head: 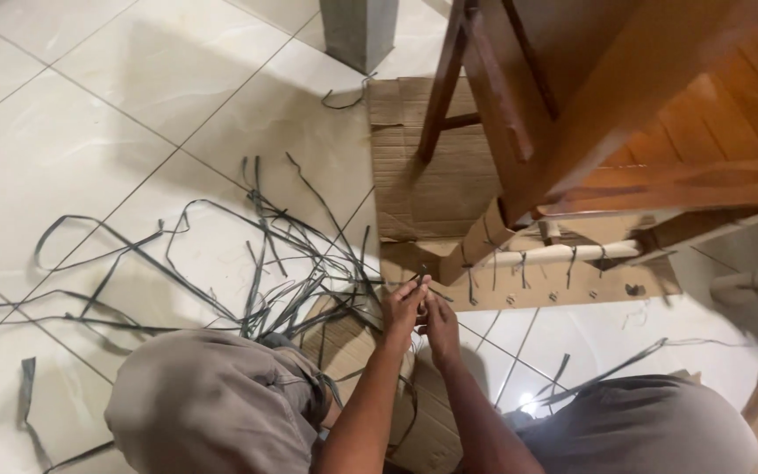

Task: Wrapping wooden chair legs with cardboard and securing them with plastic ties

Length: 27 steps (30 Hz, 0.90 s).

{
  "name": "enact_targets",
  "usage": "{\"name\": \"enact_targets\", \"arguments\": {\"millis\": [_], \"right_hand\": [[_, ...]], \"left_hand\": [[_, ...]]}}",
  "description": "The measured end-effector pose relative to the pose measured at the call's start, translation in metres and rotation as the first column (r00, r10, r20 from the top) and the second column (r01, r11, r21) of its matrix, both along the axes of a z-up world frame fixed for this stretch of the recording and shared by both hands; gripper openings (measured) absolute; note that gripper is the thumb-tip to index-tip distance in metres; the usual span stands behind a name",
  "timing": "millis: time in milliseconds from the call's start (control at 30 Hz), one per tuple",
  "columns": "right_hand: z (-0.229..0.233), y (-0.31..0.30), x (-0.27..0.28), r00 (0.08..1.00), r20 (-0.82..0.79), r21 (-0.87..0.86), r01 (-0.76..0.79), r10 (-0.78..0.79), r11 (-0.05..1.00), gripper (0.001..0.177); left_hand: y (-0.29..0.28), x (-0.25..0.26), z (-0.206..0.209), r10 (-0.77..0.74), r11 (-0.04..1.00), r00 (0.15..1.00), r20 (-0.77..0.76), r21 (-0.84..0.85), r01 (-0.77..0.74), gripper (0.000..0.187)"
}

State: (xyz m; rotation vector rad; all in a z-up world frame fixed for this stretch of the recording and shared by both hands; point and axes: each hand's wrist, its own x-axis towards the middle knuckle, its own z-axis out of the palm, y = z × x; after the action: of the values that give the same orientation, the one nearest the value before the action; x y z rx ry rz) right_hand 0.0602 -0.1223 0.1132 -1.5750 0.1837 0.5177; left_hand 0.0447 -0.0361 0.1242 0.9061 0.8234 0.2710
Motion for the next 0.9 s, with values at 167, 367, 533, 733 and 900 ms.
{"name": "enact_targets", "arguments": {"millis": [167, 367, 533, 733, 900], "right_hand": [[-0.027, -0.02, 0.002, 0.994, 0.097, -0.079, 0.053, -0.046, 0.995, 0.028], [-0.021, -0.048, 0.007, 0.985, 0.072, -0.259, 0.171, -0.157, 0.951, 0.021], [-0.051, -0.078, 0.011, 0.974, 0.046, -0.417, 0.222, -0.223, 0.882, 0.025], [-0.035, -0.089, -0.003, 0.949, 0.308, -0.625, 0.249, -0.06, 0.739, 0.032], [0.019, -0.069, -0.008, 0.955, 0.296, -0.458, 0.123, 0.02, 0.881, 0.036]], "left_hand": [[-0.009, 0.01, -0.022, 0.058, 0.996, 0.989, -0.137, 0.074, -0.049, 0.027], [-0.016, 0.021, 0.001, 0.137, 0.978, 0.947, -0.29, 0.19, -0.083, 0.043], [-0.02, 0.03, -0.019, 0.126, 0.975, 0.951, -0.281, 0.21, -0.067, 0.032], [-0.04, 0.041, -0.081, -0.092, 0.939, 0.922, -0.376, 0.274, 0.205, 0.022], [-0.055, 0.028, -0.044, -0.197, 0.903, 0.939, -0.281, 0.321, 0.285, 0.017]]}}
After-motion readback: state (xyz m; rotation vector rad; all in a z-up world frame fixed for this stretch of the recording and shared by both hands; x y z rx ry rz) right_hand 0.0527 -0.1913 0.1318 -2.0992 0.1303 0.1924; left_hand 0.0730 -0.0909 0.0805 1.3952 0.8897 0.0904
